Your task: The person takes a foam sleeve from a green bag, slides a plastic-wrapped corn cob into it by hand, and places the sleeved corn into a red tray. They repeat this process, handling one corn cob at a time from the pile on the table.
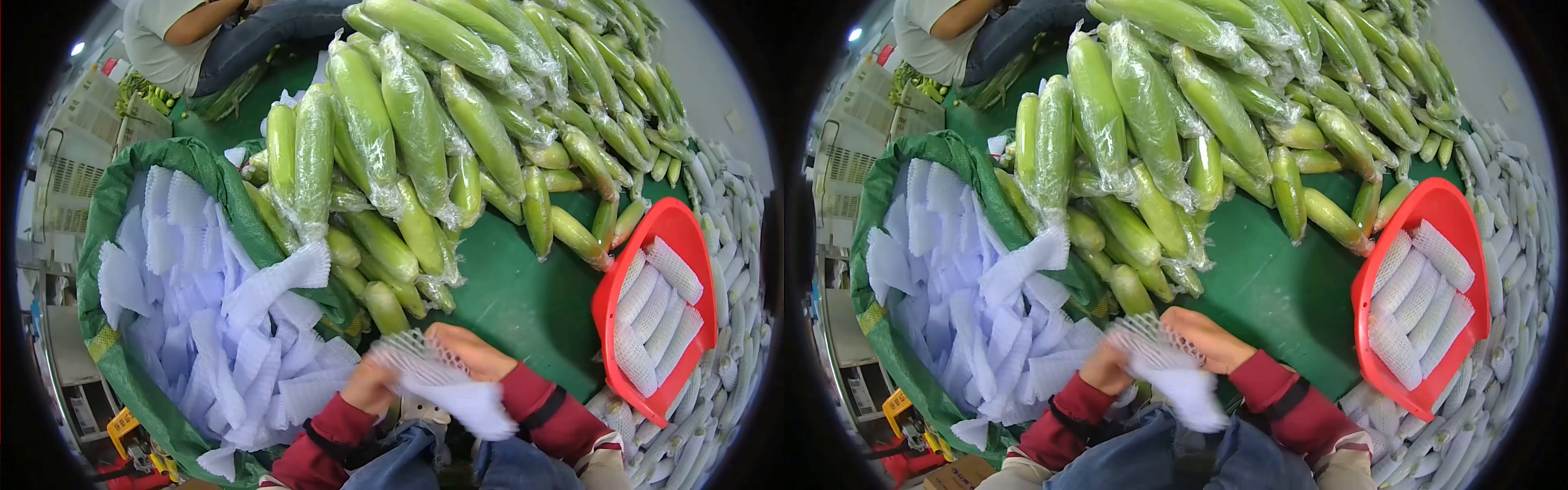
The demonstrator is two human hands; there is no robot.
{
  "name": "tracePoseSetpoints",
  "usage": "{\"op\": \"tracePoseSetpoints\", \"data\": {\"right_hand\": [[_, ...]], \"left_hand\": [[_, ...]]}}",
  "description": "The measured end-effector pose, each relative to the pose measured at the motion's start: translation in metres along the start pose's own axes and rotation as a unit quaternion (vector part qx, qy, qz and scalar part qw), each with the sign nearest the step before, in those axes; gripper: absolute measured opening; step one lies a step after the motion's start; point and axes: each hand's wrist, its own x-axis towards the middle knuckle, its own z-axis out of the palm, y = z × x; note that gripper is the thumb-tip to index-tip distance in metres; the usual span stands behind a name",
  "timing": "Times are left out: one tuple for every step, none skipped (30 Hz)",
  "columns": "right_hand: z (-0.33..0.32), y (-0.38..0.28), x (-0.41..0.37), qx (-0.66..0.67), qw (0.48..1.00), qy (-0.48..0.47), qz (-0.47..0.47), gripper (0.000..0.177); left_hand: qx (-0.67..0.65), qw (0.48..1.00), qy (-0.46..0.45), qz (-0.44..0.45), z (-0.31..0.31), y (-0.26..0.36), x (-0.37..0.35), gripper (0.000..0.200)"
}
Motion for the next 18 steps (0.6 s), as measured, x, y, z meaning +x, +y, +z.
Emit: {"op": "tracePoseSetpoints", "data": {"right_hand": [[-0.002,0.002,0.008,-0.123,0.992,0.017,-0.026,0.021],[-0.002,0.005,0.017,-0.245,0.967,0.033,-0.053,0.025],[-0.004,0.009,0.027,-0.364,0.927,0.050,-0.079,0.030],[-0.013,0.020,0.046,-0.498,0.841,0.122,-0.170,0.042],[-0.014,0.029,0.060,-0.452,0.866,0.143,-0.160,0.034],[-0.019,0.035,0.070,-0.518,0.812,0.125,-0.237,0.033],[-0.018,0.038,0.074,-0.576,0.750,0.106,-0.308,0.031],[-0.014,0.048,0.075,-0.543,0.775,0.177,-0.271,0.033],[-0.011,0.045,0.058,-0.380,0.864,0.177,-0.279,0.033],[-0.007,0.041,0.042,-0.200,0.917,0.176,-0.297,0.035],[0.018,0.014,0.007,0.085,0.953,0.146,-0.252,0.037],[0.014,0.008,-0.011,-0.006,0.951,0.138,-0.278,0.041],[0.009,0.002,-0.028,-0.097,0.939,0.129,-0.303,0.045],[0.011,-0.005,-0.042,-0.128,0.930,0.175,-0.297,0.040],[0.003,-0.007,-0.048,-0.168,0.908,0.209,-0.322,0.036],[-0.009,-0.002,-0.052,-0.206,0.885,0.240,-0.342,0.033],[-0.020,0.008,-0.055,-0.239,0.862,0.273,-0.354,0.031],[-0.024,0.015,-0.056,-0.211,0.861,0.294,-0.357,0.025]], "left_hand": [[-0.080,0.992,0.060,0.075,-0.002,0.009,0.002,0.043],[0.032,0.981,0.157,0.113,-0.015,0.008,0.006,0.045],[0.142,0.947,0.249,0.147,-0.037,0.003,0.019,0.047],[0.251,0.891,0.333,0.178,-0.054,-0.003,0.032,0.049],[0.274,0.883,0.318,0.210,-0.060,-0.012,0.044,0.046],[0.297,0.872,0.303,0.242,-0.064,-0.026,0.055,0.044],[0.320,0.861,0.289,0.271,-0.059,-0.032,0.061,0.042],[0.298,0.880,0.270,0.254,-0.058,-0.035,0.061,0.038],[0.361,0.866,0.228,0.261,-0.040,-0.031,0.056,0.036],[0.421,0.846,0.182,0.271,-0.013,-0.022,0.053,0.035],[0.477,0.823,0.135,0.278,0.013,-0.014,0.050,0.034],[0.499,0.819,0.109,0.263,0.039,-0.007,0.044,0.031],[0.518,0.814,0.081,0.248,0.058,-0.007,0.042,0.028],[0.421,0.867,0.061,0.259,0.055,-0.025,0.054,0.019],[0.406,0.877,0.053,0.250,0.055,-0.032,0.062,0.018],[0.391,0.888,0.049,0.238,0.056,-0.038,0.067,0.017],[0.377,0.899,0.049,0.219,0.054,-0.046,0.069,0.016],[0.339,0.918,0.057,0.199,0.054,-0.053,0.071,0.016]]}}
